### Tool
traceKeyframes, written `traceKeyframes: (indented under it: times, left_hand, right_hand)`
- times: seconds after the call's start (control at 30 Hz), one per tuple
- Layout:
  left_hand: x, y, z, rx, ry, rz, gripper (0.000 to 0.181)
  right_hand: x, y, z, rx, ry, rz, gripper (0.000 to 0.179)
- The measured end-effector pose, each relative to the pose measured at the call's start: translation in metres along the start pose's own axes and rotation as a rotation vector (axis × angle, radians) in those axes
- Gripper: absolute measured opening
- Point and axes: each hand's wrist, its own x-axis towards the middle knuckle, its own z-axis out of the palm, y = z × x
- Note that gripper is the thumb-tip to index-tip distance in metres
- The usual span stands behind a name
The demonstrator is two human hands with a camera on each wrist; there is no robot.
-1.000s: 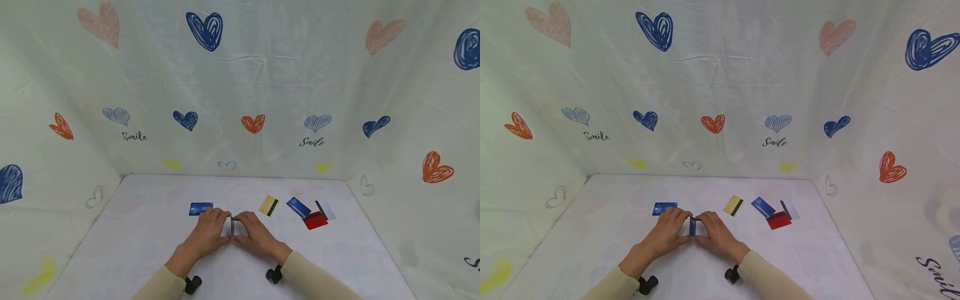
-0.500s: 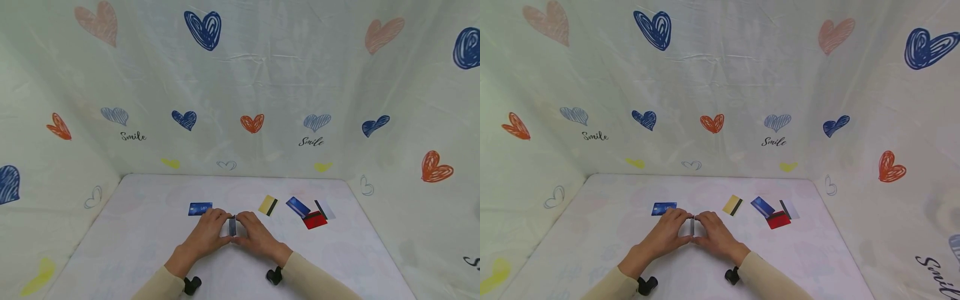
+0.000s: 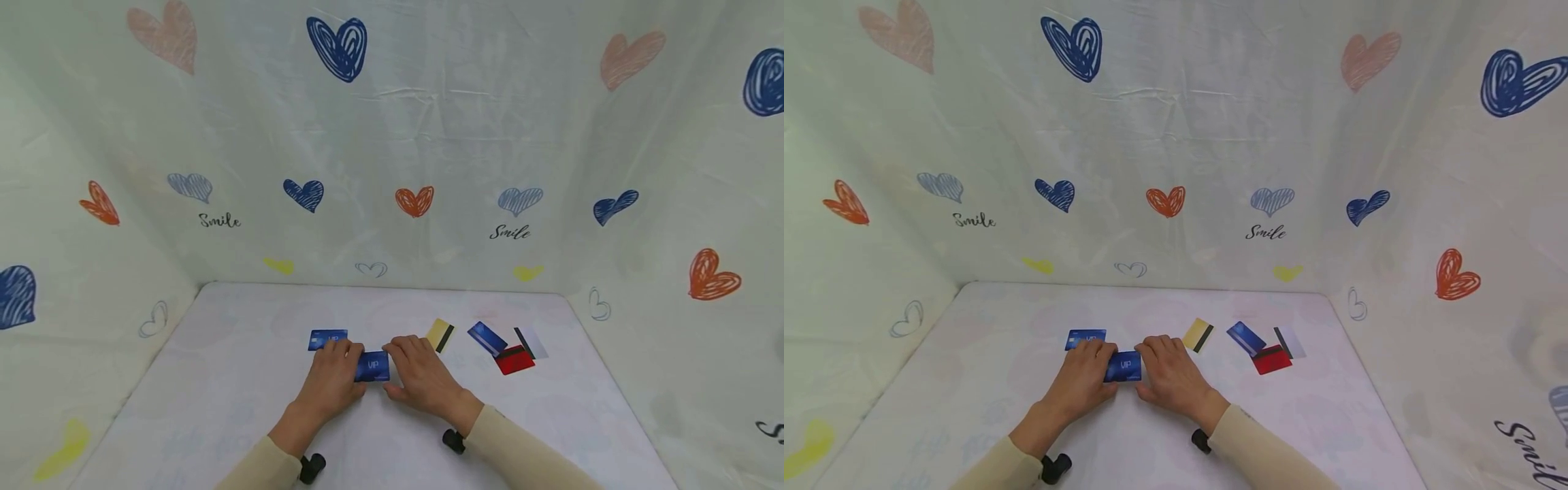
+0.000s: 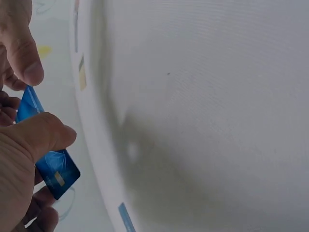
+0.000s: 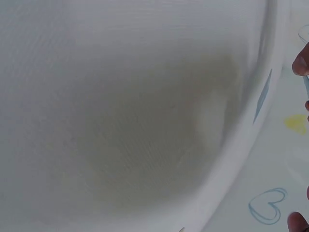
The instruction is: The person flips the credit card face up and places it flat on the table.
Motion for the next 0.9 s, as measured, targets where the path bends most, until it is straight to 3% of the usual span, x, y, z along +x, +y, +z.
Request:
traceKeyframes:
  times: [0.37,0.67,0.9]
  left_hand:
    - [-0.008,-0.007,0.003,0.011,-0.029,0.005,0.063]
    - [-0.008,-0.021,0.004,0.001,-0.062,-0.005,0.062]
    - [-0.005,-0.021,0.009,-0.027,-0.147,-0.003,0.060]
  right_hand:
    - [0.002,-0.006,0.015,-0.053,-0.055,0.003,0.060]
    - [0.006,-0.004,0.024,-0.022,-0.088,0.043,0.056]
    - [0.009,0.000,0.033,-0.041,-0.157,0.069,0.053]
